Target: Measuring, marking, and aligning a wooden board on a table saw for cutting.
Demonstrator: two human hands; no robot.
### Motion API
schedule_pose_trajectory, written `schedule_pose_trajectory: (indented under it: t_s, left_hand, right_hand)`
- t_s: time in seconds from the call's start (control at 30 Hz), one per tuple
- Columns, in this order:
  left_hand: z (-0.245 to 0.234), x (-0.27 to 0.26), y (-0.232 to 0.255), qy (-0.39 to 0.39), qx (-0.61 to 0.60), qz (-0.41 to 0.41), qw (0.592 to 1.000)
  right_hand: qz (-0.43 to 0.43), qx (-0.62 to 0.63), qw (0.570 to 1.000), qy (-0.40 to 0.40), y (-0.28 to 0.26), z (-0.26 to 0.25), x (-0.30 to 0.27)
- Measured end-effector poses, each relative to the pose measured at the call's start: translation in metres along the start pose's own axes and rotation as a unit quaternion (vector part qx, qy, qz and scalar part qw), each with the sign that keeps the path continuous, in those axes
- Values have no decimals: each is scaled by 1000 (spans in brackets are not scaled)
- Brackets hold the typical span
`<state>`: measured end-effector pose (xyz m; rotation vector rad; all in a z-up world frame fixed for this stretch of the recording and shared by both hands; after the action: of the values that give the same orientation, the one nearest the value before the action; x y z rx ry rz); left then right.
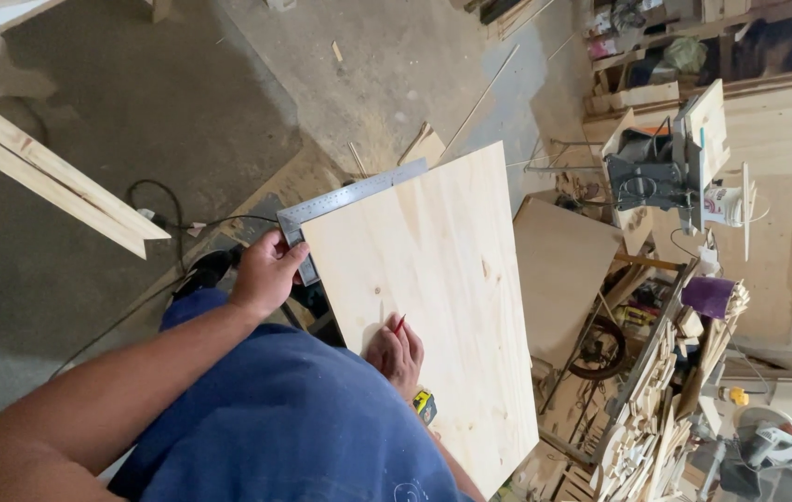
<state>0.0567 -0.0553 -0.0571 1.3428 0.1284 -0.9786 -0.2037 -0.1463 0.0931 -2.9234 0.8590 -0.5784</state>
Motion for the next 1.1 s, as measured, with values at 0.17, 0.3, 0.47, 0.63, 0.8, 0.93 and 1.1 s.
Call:
schedule_pose_trajectory:
  t_s: [0.17,0.3,0.47,0.63,0.8,0.93,1.1]
  left_hand:
    - [0,4,-4,0,-9,0,1000]
    - [-2,4,-8,0,-16,4,1000]
    - [-2,6,-9,-3,-12,7,1000]
    - [0,3,-3,-4,-8,6,1000]
    - [0,1,5,-5,24,10,1000]
    - [-1,5,-5,-1,25,11,1000]
    - [-1,6,-8,-2,-4,-3,1000]
  right_hand:
    - [-2,6,1000,-2,7,7,-7]
    - [7,12,1000,-6,10,5,-8]
    - [-2,4,1000,-9,14,8,-12]
    - [3,7,1000,-15,10,7,-9]
    - [6,8,1000,-19,11,9,-10]
    - [3,10,1000,-23,13,11,-13]
    - [7,10,1000,-24,15,11,-13]
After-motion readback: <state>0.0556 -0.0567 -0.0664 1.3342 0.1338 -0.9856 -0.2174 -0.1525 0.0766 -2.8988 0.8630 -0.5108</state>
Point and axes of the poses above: each hand's wrist, its own x-axis towards the middle knuckle, its own z-axis out of the palm, y = z × x, the point moved 10 cm from there along x, towards the middle knuckle, and after that the axes turned 4 degrees about y, right-handed, at the moved point
